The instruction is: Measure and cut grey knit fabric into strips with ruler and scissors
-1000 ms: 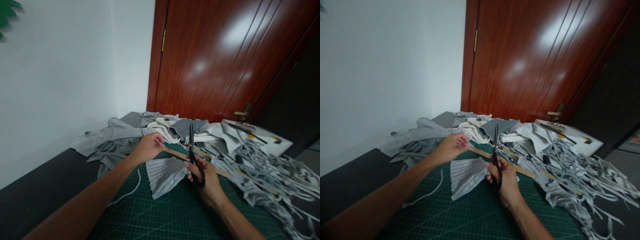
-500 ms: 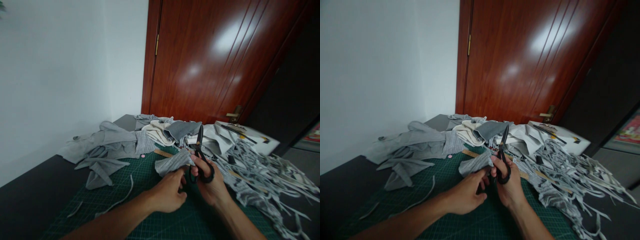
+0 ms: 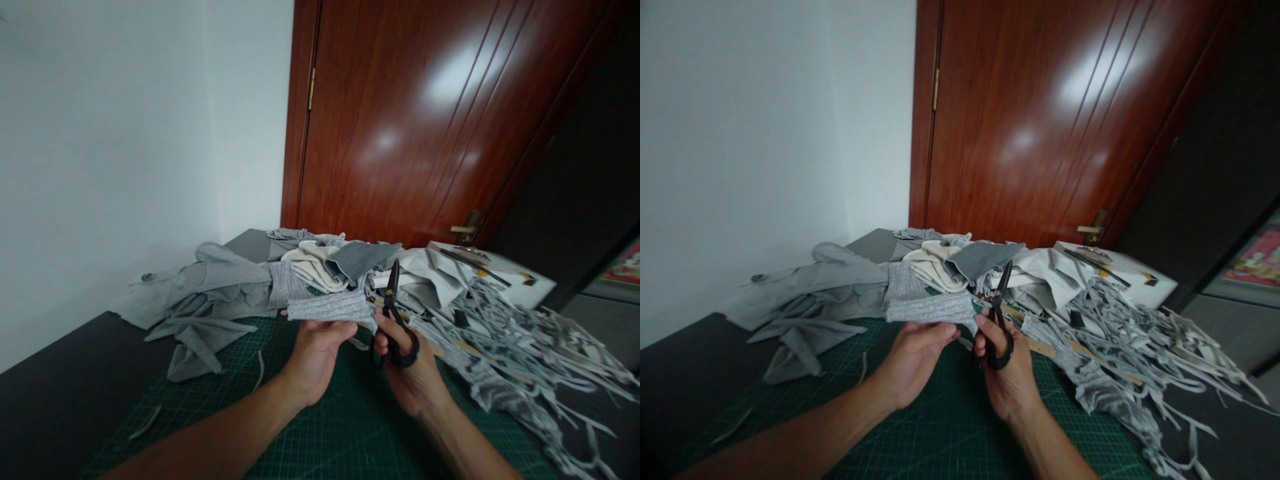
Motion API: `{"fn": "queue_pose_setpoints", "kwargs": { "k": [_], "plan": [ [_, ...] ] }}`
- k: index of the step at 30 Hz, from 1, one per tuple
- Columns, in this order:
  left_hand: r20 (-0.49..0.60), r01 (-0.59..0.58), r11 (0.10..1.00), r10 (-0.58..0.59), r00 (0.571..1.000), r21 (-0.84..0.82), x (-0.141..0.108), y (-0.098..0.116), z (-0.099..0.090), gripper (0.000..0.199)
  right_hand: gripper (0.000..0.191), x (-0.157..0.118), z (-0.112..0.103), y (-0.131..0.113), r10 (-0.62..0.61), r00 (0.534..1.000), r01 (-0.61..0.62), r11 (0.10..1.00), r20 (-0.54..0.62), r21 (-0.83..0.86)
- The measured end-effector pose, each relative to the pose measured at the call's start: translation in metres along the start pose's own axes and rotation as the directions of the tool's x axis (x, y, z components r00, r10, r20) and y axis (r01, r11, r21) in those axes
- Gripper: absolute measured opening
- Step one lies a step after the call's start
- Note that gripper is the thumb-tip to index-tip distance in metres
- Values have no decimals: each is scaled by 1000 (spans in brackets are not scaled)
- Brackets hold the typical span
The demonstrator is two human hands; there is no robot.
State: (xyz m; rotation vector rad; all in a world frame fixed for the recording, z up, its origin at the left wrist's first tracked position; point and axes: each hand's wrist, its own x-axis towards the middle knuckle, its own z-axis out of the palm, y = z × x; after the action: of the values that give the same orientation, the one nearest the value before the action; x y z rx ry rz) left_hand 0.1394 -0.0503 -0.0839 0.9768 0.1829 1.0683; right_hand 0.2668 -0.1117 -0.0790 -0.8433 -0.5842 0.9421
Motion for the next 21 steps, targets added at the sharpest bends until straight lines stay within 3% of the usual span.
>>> {"fn": "queue_pose_setpoints", "kwargs": {
  "k": [3,14,21],
  "plan": [
    [-72,13,1000,-14,997,-12,3,3,-4,24,33,-2,0,4,8,1000,-8,1000,17,-27],
    [90,97,995,-93,992,-34,6,12,-7,15,35,-4,0,6,-30,997,38,992,66,-122],
    [53,77,996,-74,996,-48,3,7,-3,27,37,-4,-3,7,-57,994,71,983,89,-168]
  ]
}}
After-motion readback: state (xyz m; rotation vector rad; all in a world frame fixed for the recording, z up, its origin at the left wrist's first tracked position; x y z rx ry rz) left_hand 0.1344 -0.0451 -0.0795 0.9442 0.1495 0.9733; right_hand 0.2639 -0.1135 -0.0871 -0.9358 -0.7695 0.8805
